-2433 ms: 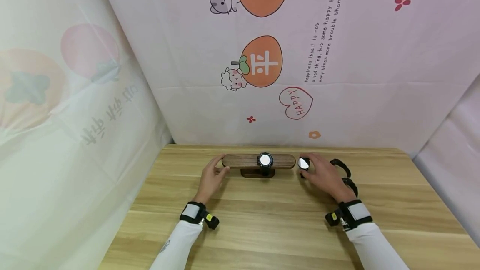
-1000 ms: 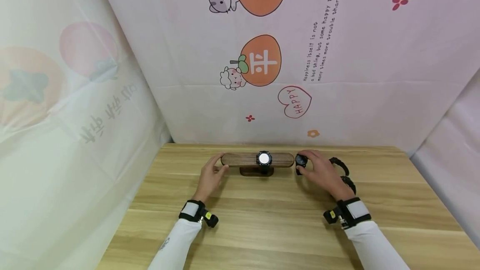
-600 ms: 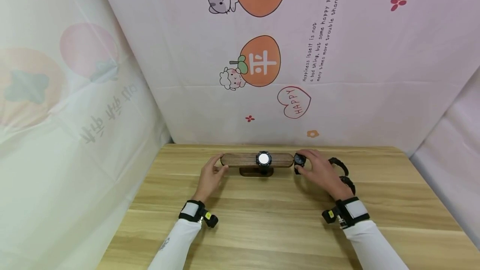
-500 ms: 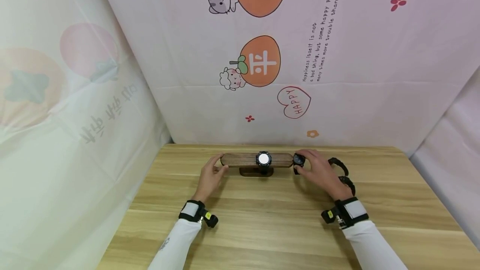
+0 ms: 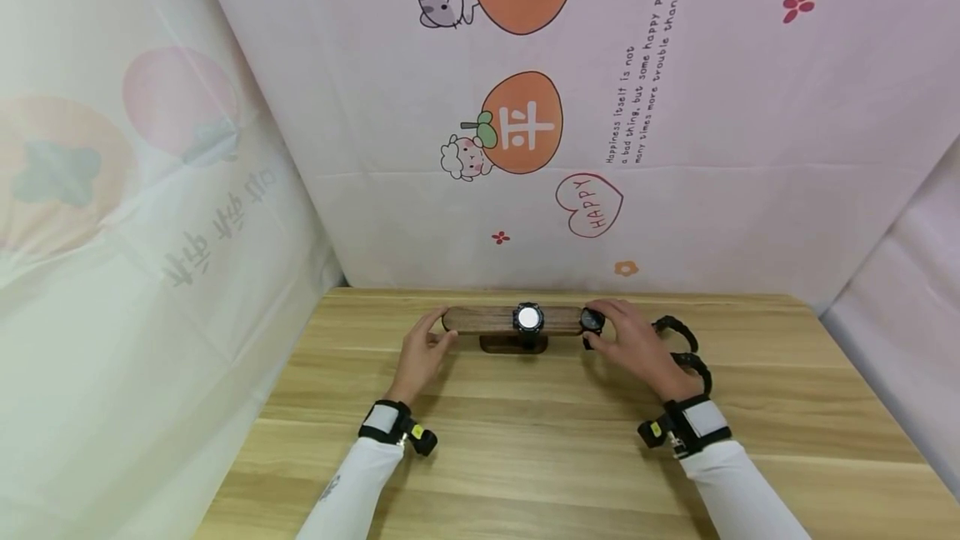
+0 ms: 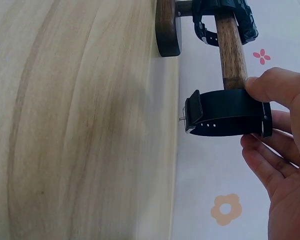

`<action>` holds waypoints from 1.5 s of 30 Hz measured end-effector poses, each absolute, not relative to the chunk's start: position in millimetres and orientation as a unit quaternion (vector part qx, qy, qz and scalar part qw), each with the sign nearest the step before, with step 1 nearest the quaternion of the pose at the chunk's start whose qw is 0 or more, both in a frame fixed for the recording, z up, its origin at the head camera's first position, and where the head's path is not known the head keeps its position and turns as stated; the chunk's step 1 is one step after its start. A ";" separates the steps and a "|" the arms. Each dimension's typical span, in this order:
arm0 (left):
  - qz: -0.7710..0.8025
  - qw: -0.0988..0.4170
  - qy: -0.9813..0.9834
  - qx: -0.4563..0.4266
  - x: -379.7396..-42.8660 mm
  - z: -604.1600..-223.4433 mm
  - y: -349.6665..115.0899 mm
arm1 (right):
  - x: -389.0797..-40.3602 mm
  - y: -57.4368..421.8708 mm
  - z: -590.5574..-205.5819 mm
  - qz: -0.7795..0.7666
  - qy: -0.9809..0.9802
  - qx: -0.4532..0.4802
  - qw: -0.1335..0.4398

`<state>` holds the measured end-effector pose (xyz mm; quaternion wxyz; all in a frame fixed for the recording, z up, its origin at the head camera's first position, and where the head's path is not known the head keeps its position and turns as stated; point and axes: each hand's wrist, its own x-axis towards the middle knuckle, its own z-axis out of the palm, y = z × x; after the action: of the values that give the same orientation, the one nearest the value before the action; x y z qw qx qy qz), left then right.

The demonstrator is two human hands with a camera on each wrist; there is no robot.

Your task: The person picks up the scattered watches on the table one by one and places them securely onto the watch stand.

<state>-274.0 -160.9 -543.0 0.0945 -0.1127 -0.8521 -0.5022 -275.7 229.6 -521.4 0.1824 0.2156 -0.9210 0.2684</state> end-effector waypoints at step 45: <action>-0.508 0.096 -0.849 -0.114 -275.4 -543.2 -160.4 | -273.2 218.7 -518.4 0.269 -0.925 0.206 0.171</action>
<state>-275.4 -160.4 -543.2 0.0958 -0.1139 -0.8485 -0.5078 -273.2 218.7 -518.4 0.1711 0.2059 -0.9253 0.2686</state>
